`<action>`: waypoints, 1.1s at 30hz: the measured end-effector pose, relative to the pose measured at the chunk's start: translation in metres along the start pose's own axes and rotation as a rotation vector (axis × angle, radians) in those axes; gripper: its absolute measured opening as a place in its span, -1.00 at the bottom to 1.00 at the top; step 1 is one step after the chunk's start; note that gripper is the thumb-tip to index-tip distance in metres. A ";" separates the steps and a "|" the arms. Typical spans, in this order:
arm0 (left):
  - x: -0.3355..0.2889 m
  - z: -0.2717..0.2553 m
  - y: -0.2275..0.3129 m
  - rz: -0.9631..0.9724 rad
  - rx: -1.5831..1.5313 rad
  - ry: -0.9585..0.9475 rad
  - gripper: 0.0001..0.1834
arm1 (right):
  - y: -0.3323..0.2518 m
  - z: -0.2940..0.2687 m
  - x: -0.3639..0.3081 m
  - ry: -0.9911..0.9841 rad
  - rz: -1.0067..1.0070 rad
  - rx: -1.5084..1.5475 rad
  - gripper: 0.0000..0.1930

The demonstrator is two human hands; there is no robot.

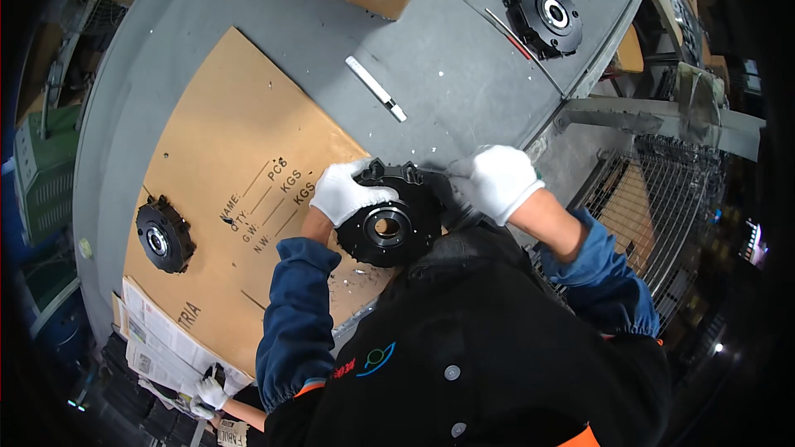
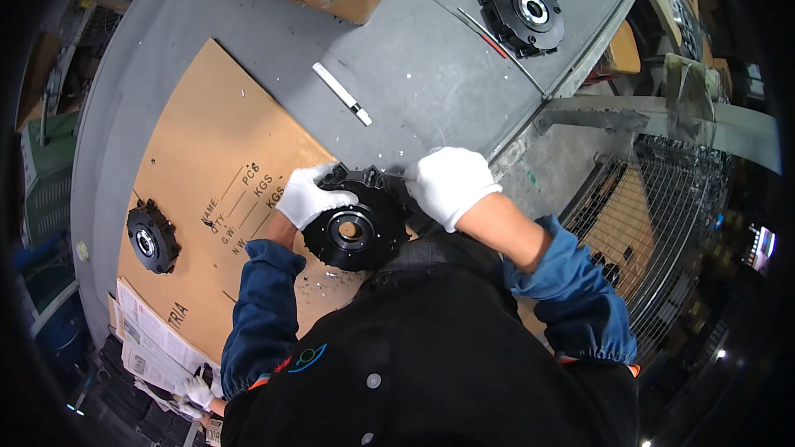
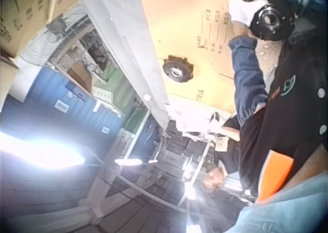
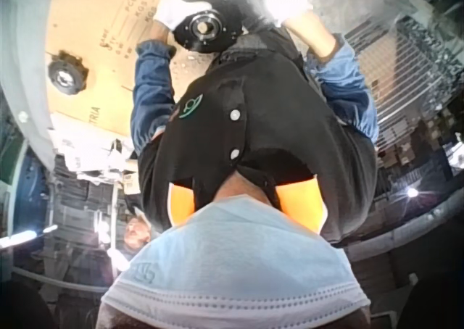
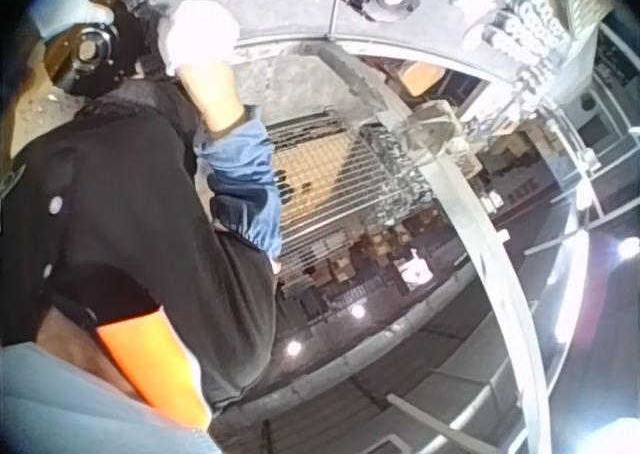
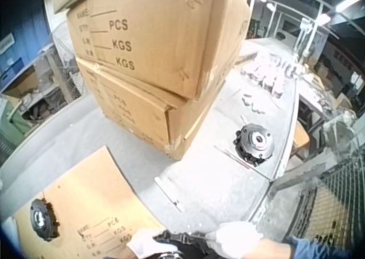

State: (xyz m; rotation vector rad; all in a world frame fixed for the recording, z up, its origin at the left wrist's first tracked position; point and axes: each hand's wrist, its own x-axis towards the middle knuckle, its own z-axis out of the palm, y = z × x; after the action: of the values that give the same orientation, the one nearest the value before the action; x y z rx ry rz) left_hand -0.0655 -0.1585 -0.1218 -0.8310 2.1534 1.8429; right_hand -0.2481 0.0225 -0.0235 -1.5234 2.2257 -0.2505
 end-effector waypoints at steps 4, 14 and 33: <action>0.002 0.000 -0.001 -0.041 -0.068 -0.041 -0.39 | -0.010 -0.010 0.002 -0.020 -0.009 -0.041 -0.85; 0.017 0.000 -0.009 0.175 0.020 -0.110 -0.24 | 0.022 0.014 -0.005 -0.064 0.218 0.102 -0.81; -0.015 -0.017 0.059 -0.009 -0.246 -0.428 -0.19 | -0.011 -0.036 -0.041 0.172 0.163 0.103 -0.68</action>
State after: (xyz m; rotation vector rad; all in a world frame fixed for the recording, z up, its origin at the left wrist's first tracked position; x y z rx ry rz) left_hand -0.0806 -0.1661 -0.0608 -0.4298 1.6849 2.0810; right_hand -0.2423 0.0534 0.0227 -1.3025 2.4140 -0.4531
